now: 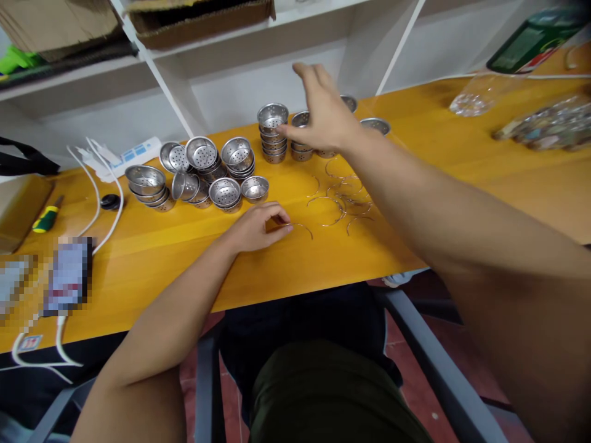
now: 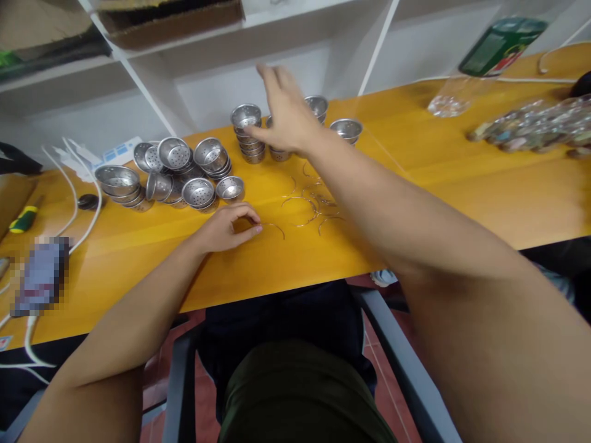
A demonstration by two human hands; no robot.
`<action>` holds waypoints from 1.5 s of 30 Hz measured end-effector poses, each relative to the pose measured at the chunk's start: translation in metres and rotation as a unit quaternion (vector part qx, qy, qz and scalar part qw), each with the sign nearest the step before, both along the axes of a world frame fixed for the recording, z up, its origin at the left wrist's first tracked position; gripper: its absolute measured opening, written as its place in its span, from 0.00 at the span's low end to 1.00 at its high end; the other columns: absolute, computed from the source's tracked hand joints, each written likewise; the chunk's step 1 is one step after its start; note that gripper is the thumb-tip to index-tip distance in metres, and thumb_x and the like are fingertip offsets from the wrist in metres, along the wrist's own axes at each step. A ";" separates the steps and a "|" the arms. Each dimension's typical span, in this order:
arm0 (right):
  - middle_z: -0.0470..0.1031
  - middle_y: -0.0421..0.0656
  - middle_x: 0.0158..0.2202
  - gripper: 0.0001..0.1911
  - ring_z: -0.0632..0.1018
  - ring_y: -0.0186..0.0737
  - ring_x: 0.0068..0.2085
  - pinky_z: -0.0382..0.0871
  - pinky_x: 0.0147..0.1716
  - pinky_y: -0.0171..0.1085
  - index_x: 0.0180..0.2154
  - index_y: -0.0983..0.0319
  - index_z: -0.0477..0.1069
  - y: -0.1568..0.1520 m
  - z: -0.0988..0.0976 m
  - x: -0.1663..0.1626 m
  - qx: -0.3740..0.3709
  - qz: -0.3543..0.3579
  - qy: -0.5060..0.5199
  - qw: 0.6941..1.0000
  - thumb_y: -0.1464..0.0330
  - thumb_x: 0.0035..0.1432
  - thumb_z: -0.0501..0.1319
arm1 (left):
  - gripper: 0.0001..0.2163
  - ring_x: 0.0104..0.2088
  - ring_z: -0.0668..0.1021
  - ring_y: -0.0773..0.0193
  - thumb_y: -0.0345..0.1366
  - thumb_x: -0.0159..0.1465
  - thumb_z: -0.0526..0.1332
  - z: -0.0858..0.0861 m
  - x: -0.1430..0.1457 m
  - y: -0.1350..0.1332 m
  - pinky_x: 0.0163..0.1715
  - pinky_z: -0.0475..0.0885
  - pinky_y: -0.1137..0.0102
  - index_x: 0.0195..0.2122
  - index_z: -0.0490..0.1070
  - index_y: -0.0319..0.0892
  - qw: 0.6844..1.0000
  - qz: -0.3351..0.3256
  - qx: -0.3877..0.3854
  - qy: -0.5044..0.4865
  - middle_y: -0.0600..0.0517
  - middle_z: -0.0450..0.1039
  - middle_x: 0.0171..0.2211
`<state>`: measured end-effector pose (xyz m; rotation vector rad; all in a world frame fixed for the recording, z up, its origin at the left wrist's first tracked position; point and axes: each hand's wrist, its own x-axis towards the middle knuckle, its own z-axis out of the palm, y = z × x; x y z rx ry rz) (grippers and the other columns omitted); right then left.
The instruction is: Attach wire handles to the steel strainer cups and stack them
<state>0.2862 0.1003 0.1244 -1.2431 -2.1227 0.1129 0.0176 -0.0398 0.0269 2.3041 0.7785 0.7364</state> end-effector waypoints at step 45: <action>0.91 0.66 0.64 0.40 0.88 0.52 0.53 0.81 0.55 0.46 0.67 0.81 0.85 0.069 0.044 -0.061 -0.181 -0.011 -0.278 0.943 0.60 0.66 0.89 | 0.09 0.45 0.91 0.56 0.44 0.81 0.73 -0.009 -0.006 0.007 0.52 0.88 0.61 0.48 0.84 0.44 0.999 -0.021 0.021 -0.039 0.44 0.90 0.46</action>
